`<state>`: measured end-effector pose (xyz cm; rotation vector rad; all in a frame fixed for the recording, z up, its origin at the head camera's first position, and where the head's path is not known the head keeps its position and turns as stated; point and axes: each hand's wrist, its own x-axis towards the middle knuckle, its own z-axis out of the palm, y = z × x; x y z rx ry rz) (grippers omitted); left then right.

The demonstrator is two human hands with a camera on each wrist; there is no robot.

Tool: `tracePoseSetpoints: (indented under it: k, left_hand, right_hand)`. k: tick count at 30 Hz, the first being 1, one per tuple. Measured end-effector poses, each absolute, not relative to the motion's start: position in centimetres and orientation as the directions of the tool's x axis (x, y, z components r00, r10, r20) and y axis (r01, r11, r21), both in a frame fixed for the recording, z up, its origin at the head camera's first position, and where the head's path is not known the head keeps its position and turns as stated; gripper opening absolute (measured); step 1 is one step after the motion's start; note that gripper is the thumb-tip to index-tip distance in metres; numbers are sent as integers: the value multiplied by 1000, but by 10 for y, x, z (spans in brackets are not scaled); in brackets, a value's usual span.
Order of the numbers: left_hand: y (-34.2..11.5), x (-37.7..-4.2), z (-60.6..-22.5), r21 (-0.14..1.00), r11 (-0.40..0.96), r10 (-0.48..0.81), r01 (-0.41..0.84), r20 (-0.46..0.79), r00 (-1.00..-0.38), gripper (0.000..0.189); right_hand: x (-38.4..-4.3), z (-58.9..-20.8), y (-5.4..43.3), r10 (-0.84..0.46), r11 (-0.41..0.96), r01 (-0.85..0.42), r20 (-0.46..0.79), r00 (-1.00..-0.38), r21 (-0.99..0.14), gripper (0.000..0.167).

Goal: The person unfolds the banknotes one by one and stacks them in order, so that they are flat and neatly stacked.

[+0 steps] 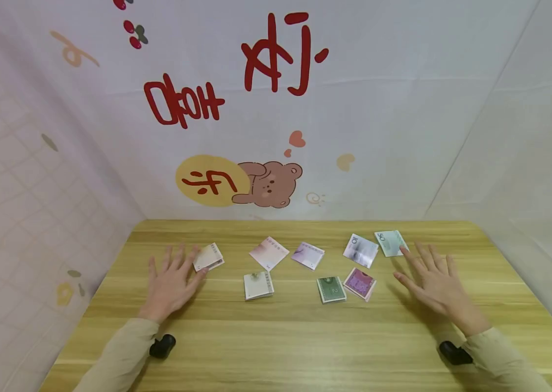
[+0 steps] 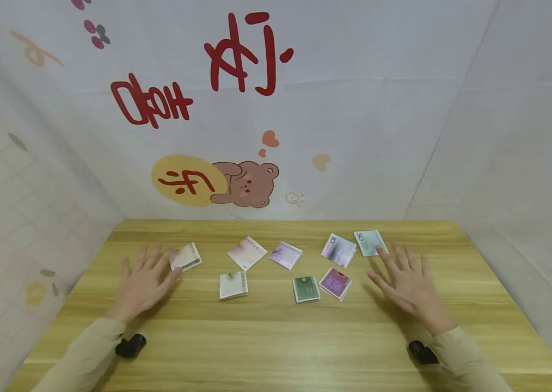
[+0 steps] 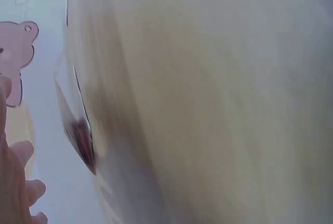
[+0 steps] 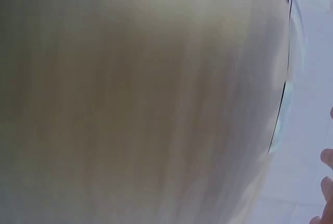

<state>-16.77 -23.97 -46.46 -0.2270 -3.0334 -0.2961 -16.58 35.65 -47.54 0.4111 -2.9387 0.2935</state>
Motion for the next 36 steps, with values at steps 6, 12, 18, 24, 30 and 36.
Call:
tracePoseSetpoints:
  k: [6,12,18,24,30,36]
  left_hand:
    - [-225,-170,-465,184,967,162,179,103,-981,72]
    - [-208,-171,-467,191,957,197,217,118,-973,69]
    - [-186,-178,-465,229,935,251,272,117,-961,67]
    - [-163,-189,-467,232,910,332,345,94,-939,61]
    - [-151,-207,-473,242,880,409,409,52,-911,58]
    - [-148,-225,-480,268,844,482,464,2,-876,56]
  right_hand:
    - [-164,-476,340,-286,929,-321,195,-938,-185,67]
    - [-163,-479,322,-321,906,-365,217,-922,-212,66]
    - [-166,-479,295,-380,874,-427,220,-898,-232,63]
    - [-170,-477,254,-484,812,-529,222,-846,-248,58]
    - [-180,-472,212,-573,730,-632,270,-774,-260,55]
    - [-188,-474,176,-612,673,-667,265,-745,-320,51]
